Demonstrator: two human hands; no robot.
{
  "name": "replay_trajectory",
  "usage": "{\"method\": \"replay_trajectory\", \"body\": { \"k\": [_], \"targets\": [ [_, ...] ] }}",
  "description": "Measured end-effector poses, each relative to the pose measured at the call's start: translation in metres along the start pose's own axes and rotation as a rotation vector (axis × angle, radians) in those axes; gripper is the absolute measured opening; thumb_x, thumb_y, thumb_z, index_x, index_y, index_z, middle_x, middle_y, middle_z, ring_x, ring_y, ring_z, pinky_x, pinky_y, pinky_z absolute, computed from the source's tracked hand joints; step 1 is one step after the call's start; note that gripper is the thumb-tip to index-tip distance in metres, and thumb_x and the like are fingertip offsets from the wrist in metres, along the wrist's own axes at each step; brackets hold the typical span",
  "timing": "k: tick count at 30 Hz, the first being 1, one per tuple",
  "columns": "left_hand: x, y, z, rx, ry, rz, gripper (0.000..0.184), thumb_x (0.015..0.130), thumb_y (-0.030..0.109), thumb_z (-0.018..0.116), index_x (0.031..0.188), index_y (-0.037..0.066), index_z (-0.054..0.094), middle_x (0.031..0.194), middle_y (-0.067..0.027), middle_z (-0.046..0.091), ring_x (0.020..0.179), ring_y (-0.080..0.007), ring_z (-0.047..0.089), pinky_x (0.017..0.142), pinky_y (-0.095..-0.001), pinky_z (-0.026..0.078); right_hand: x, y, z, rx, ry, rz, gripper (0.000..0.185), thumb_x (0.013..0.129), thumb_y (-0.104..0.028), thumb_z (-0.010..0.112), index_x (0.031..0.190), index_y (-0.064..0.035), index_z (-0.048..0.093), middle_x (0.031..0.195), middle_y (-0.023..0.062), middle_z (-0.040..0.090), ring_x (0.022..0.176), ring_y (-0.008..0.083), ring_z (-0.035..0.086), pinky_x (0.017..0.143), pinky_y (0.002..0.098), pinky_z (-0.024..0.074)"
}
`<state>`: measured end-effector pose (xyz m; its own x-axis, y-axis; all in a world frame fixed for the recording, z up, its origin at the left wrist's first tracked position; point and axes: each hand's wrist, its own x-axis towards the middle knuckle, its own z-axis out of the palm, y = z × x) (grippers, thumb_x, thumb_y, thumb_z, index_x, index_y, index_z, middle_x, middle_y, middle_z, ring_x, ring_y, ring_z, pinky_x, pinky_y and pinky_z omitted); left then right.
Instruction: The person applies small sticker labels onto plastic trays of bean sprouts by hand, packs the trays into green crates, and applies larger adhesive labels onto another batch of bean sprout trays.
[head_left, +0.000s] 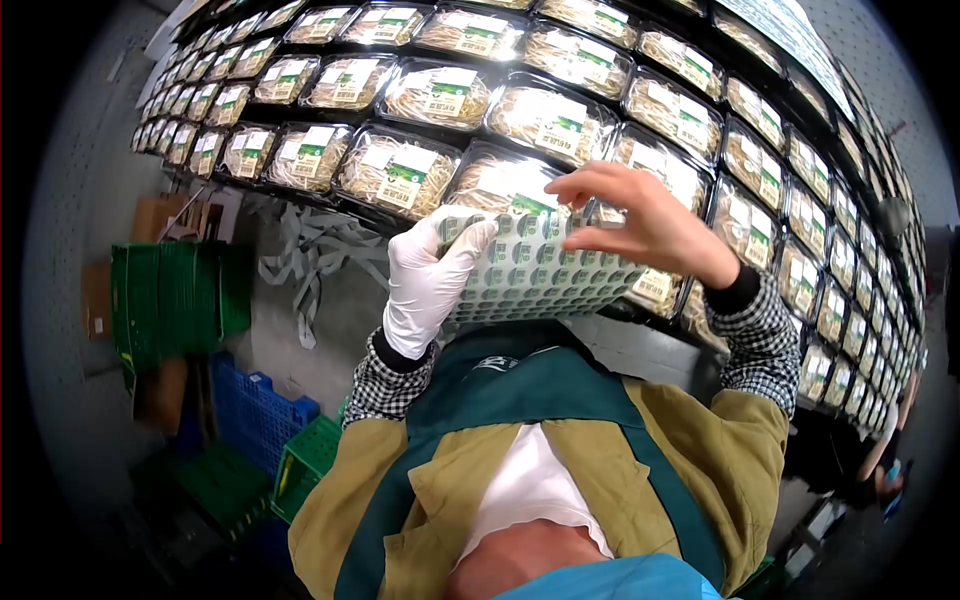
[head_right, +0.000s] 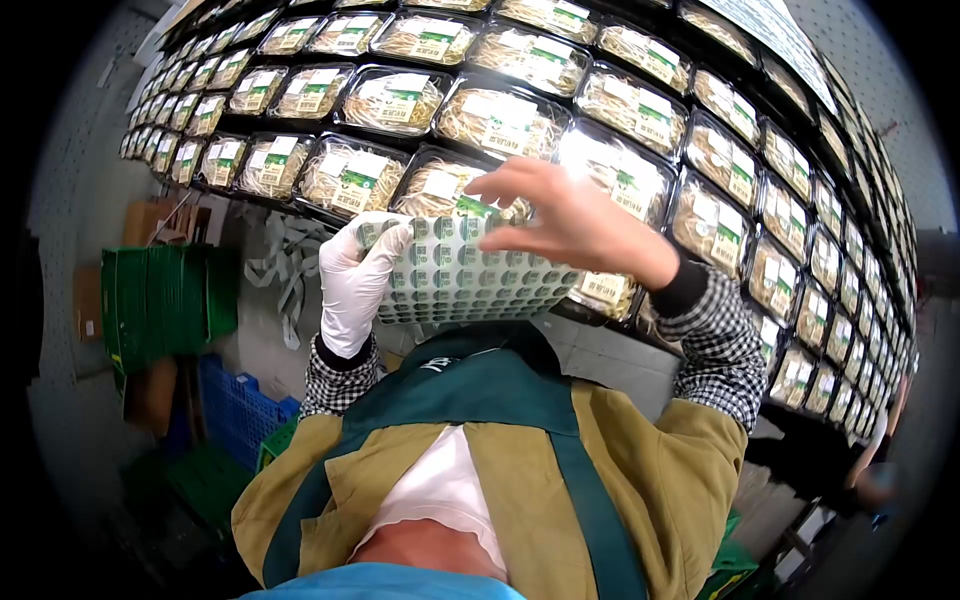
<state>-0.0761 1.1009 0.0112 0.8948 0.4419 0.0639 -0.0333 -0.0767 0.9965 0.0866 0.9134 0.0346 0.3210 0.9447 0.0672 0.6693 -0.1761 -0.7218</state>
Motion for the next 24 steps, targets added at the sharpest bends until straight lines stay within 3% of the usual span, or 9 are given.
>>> {"method": "replay_trajectory", "body": {
  "k": [4,9,12,13,14,17,21,23,24],
  "targets": [
    [-0.002,0.004,-0.034,0.029,-0.073,-0.023,0.012,0.087,0.008,0.066,0.094,-0.002,0.067,0.072,0.0015,0.063,0.063,-0.0021,0.051,0.057,-0.0188,0.043,0.003,-0.047,0.037,-0.397,0.336,-0.171,0.035,0.074,-0.018,0.075,0.106,-0.01,0.065,0.086,0.0048,0.06,0.075,0.0197,0.056,0.065,0.0319,0.0458],
    [0.001,-0.024,-0.063,-0.157,-0.174,-0.199,0.013,0.088,0.012,0.065,0.091,-0.001,0.067,0.076,0.0019,0.064,0.066,-0.0018,0.053,0.06,-0.0179,0.042,-0.007,-0.071,0.1,-0.746,0.602,-0.208,0.023,0.076,-0.009,0.067,0.099,-0.0109,0.066,0.081,0.0015,0.06,0.07,0.0148,0.056,0.064,0.0289,0.0452],
    [0.001,-0.028,-0.076,-0.112,-0.26,-0.259,0.014,0.088,0.013,0.066,0.091,0.0,0.067,0.075,0.0029,0.063,0.064,-0.0022,0.052,0.058,-0.0182,0.041,-0.031,-0.082,0.118,-0.39,0.699,-0.14,0.02,0.076,-0.006,0.064,0.095,-0.0099,0.066,0.082,0.0028,0.061,0.074,0.0176,0.058,0.068,0.0281,0.045],
    [0.001,-0.031,-0.082,-0.089,-0.256,-0.231,0.014,0.088,0.013,0.066,0.091,0.0,0.067,0.075,0.0031,0.063,0.064,-0.0024,0.052,0.058,-0.0181,0.041,-0.044,-0.084,0.117,-0.163,0.825,0.096,0.018,0.079,-0.002,0.063,0.097,-0.0068,0.066,0.082,0.0035,0.063,0.077,0.0181,0.06,0.072,0.0286,0.0487],
    [0.005,-0.034,-0.097,-0.067,-0.275,-0.276,0.015,0.087,0.014,0.066,0.092,0.0,0.066,0.076,0.0025,0.064,0.065,-0.0027,0.053,0.06,-0.0177,0.041,-0.061,-0.073,0.119,0.129,0.995,0.512,0.024,0.083,-0.002,0.063,0.107,-0.0036,0.063,0.093,0.0064,0.064,0.081,0.0159,0.061,0.076,0.0267,0.0509],
    [0.009,-0.037,-0.113,-0.263,-0.235,-0.135,0.015,0.089,0.011,0.064,0.098,-0.002,0.066,0.082,0.0005,0.066,0.069,-0.0037,0.055,0.063,-0.0182,0.043,-0.089,-0.011,0.127,0.306,1.269,0.599,0.056,0.084,-0.006,0.065,0.134,0.0022,0.041,0.122,0.0162,0.052,0.096,0.0148,0.058,0.08,0.0257,0.051],
    [0.011,-0.039,-0.12,-0.291,-0.269,-0.079,0.014,0.089,0.008,0.063,0.098,-0.002,0.066,0.083,0.0011,0.066,0.071,-0.0033,0.054,0.066,-0.018,0.043,-0.065,0.006,0.142,-0.15,1.225,0.64,0.054,0.081,0.0,0.063,0.132,-0.0021,0.044,0.116,0.015,0.056,0.092,0.0168,0.062,0.078,0.0286,0.0513],
    [0.012,-0.041,-0.13,-0.261,-0.272,-0.072,0.011,0.089,0.008,0.063,0.094,-0.002,0.066,0.081,0.0022,0.064,0.07,-0.003,0.053,0.066,-0.018,0.042,-0.074,0.026,0.138,-0.775,1.021,0.636,0.054,0.078,0.002,0.062,0.129,-0.003,0.046,0.111,0.0147,0.057,0.088,0.0219,0.062,0.078,0.0335,0.0506],
    [0.011,-0.041,-0.135,-0.254,-0.263,-0.073,0.01,0.089,0.008,0.063,0.094,-0.001,0.065,0.08,0.0024,0.064,0.07,-0.003,0.053,0.065,-0.018,0.042,-0.077,0.026,0.13,-0.807,1.019,0.671,0.055,0.076,0.003,0.062,0.129,-0.003,0.047,0.109,0.0147,0.057,0.086,0.0236,0.061,0.078,0.0352,0.05]
  ]
}}
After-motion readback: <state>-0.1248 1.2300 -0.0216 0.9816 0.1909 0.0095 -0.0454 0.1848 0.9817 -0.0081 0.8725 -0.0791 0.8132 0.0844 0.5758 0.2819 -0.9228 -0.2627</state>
